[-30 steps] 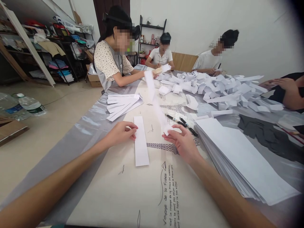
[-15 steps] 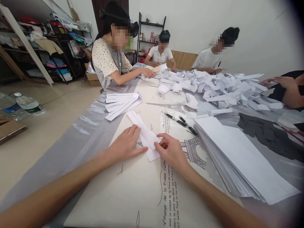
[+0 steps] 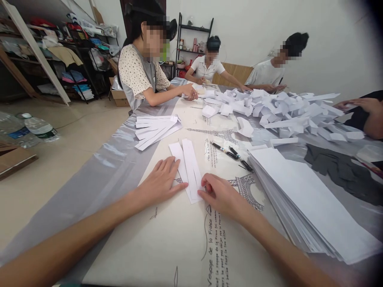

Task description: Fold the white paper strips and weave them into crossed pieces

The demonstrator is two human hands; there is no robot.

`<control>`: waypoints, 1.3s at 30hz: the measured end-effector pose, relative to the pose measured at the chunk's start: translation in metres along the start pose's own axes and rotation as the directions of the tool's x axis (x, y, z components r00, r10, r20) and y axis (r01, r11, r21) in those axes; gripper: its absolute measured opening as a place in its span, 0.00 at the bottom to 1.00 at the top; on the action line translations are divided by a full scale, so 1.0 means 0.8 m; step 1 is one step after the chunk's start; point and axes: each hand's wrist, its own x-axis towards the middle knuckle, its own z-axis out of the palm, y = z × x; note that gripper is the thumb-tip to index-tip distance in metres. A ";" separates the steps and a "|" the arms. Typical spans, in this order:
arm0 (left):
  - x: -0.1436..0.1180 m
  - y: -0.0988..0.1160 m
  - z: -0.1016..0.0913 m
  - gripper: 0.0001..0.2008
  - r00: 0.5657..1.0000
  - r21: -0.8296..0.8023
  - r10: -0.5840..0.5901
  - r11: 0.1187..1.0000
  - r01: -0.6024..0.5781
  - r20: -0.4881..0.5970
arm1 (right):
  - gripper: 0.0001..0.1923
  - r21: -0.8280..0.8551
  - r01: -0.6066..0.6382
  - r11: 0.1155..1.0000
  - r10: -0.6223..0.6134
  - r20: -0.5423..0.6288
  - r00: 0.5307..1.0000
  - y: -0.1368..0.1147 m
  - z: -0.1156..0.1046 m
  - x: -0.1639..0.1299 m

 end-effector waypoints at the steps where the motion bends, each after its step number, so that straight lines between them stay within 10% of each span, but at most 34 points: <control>1: 0.001 -0.001 -0.001 0.35 1.000 0.010 -0.026 1.000 0.026 -0.001 | 0.03 -0.010 0.064 0.998 -0.064 -0.008 0.998 0.002 0.000 0.000; 9: 0.003 -0.007 -0.004 0.36 0.995 -0.009 -0.055 0.998 0.056 0.082 | 0.24 -0.036 0.446 0.894 -0.440 0.108 0.892 0.015 -0.001 0.004; 31: 0.003 -0.015 0.000 0.35 0.994 -0.021 -0.013 1.000 0.015 0.108 | 0.31 0.002 0.491 0.871 -0.485 0.148 0.862 0.019 0.007 0.013; 39: 0.001 0.018 -0.021 0.21 0.999 -0.076 0.007 0.997 -0.010 -0.046 | 0.26 0.014 0.477 0.879 -0.474 0.137 0.870 0.018 0.007 0.015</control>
